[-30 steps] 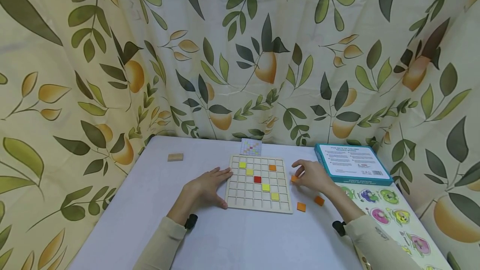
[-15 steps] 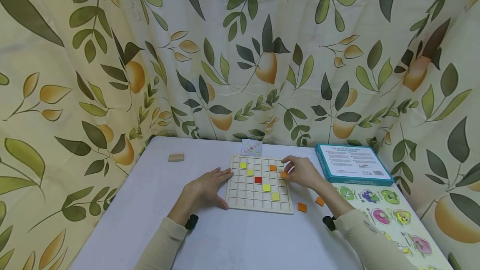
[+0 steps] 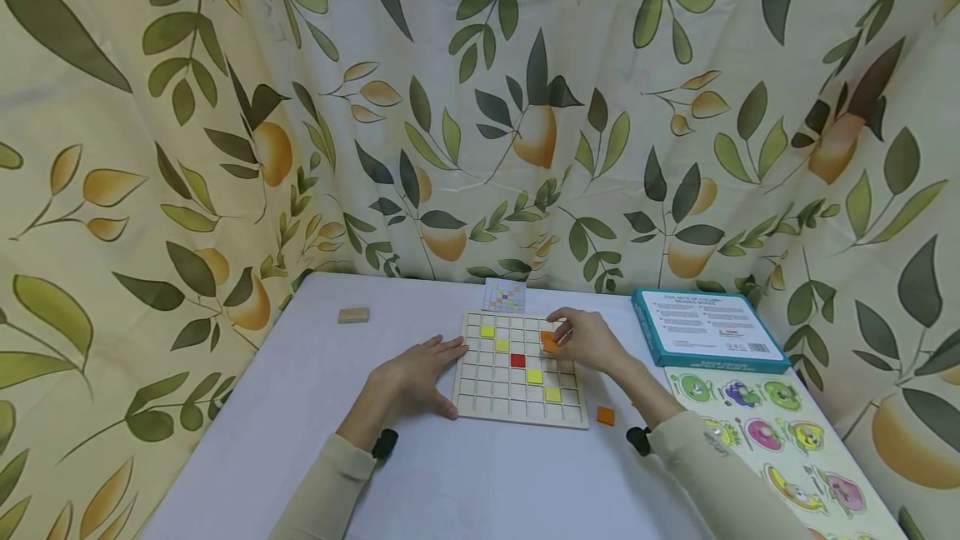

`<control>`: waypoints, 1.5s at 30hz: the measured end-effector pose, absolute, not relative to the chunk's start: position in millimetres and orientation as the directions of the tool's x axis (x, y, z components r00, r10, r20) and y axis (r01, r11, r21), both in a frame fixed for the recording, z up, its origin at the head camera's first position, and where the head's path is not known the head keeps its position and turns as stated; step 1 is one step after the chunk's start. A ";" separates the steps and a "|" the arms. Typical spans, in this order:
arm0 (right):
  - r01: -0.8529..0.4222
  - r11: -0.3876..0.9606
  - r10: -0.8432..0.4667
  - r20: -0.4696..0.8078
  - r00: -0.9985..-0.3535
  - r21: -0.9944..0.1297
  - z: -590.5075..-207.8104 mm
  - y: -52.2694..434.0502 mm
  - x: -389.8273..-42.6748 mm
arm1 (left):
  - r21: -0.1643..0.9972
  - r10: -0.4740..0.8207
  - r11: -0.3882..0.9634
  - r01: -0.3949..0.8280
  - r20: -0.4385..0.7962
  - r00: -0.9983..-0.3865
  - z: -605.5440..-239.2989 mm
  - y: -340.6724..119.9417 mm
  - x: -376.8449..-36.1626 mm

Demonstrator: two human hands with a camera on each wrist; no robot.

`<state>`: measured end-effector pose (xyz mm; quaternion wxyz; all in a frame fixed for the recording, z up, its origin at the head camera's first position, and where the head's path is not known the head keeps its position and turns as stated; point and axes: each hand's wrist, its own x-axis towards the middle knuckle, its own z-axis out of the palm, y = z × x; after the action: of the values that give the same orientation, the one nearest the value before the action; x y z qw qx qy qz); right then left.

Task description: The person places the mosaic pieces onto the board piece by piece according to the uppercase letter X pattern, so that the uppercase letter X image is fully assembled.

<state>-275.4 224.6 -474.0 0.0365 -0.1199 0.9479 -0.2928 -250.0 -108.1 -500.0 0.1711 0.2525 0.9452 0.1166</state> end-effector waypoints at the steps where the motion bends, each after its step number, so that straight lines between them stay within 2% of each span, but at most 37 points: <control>1: -0.209 0.801 -0.250 0.003 -0.968 -0.562 -474.3 223.0 -275.7 | 0.307 0.517 0.846 0.437 -0.265 -0.814 -500.1 -108.1 -250.1; 22: -0.208 0.796 -0.254 -0.002 -0.967 -0.569 -492.6 200.1 -294.0 | 0.300 0.520 0.845 0.443 -0.269 -0.811 -500.7 -109.0 -250.7; 45: -0.256 0.745 -0.317 0.010 -0.948 -0.616 -496.8 207.7 -292.6 | 0.315 0.521 0.842 0.438 -0.265 -0.811 -499.0 -109.2 -251.2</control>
<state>-292.6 207.7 -496.8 0.0475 -0.1537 0.9329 -0.3223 -251.2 -109.2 -499.0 0.1727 0.2539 0.9441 0.1204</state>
